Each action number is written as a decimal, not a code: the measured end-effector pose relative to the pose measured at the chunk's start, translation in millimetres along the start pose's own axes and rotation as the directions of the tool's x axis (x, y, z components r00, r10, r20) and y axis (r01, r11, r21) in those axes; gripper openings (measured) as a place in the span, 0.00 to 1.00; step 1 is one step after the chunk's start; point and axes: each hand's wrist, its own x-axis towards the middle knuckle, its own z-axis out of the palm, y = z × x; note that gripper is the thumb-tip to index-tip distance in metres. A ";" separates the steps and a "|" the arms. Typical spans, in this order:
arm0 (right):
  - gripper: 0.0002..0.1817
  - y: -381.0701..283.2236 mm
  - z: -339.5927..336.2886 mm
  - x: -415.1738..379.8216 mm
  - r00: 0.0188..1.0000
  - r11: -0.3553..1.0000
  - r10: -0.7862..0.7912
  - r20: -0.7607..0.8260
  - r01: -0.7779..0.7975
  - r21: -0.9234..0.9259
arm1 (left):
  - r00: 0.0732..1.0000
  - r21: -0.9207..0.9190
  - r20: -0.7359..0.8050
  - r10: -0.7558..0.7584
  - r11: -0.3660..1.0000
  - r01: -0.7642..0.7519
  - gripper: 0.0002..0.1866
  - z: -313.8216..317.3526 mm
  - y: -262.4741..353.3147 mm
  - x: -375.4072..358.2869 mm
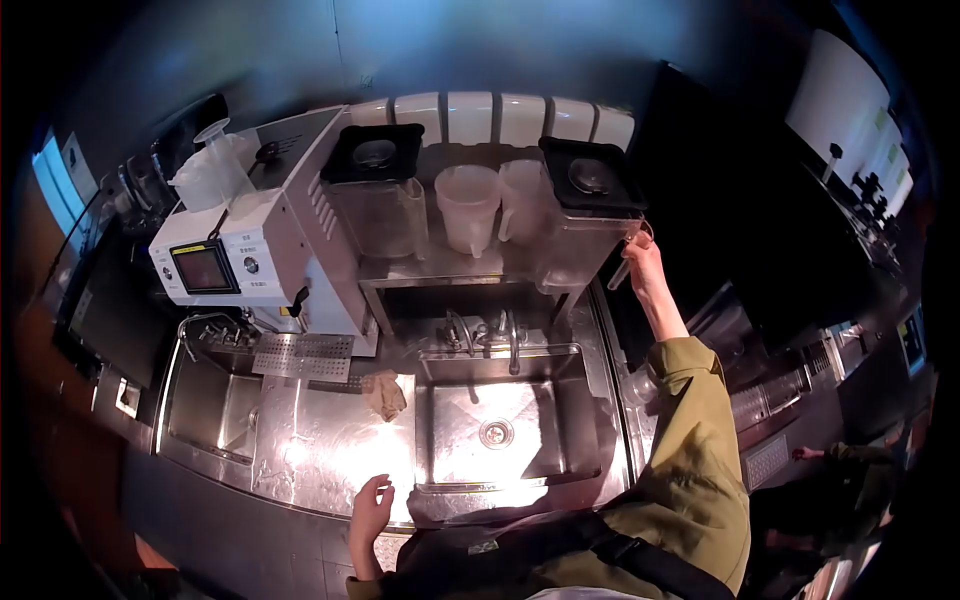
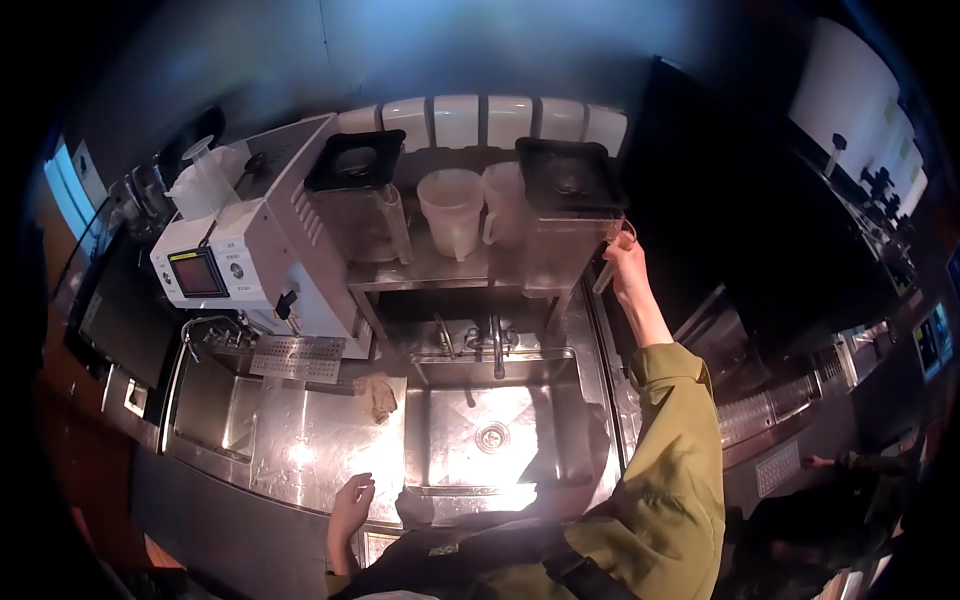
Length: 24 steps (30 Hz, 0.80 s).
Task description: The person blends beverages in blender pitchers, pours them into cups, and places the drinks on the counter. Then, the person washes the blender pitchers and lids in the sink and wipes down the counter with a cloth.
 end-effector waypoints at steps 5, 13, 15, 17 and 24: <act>0.07 3.9 15.9 38.0 0.998 0.999 -0.010 0.057 0.013 -0.048 | 0.991 -0.023 -0.076 -0.107 0.994 0.106 0.16 2.6 -3.7 -17.2; 0.05 46.1 13.7 113.1 0.996 0.978 -0.045 0.079 0.060 -0.201 | 0.997 -0.006 -0.005 -0.074 0.997 0.074 0.17 12.6 12.7 -14.6; 0.17 40.3 23.3 99.8 0.983 0.919 -0.177 -0.045 0.149 -0.364 | 0.999 0.082 0.010 -0.042 0.996 0.041 0.17 12.8 -4.0 -14.7; 0.30 37.6 27.2 84.0 0.968 0.901 -0.235 -0.086 0.184 -0.393 | 0.999 0.214 -0.013 -0.044 0.976 0.045 0.18 9.0 -8.5 -22.4; 0.09 87.6 24.4 -94.0 0.814 0.719 -0.562 -0.147 0.393 -0.573 | 0.965 -0.268 0.154 -0.212 0.931 0.247 0.21 -36.1 3.0 -34.6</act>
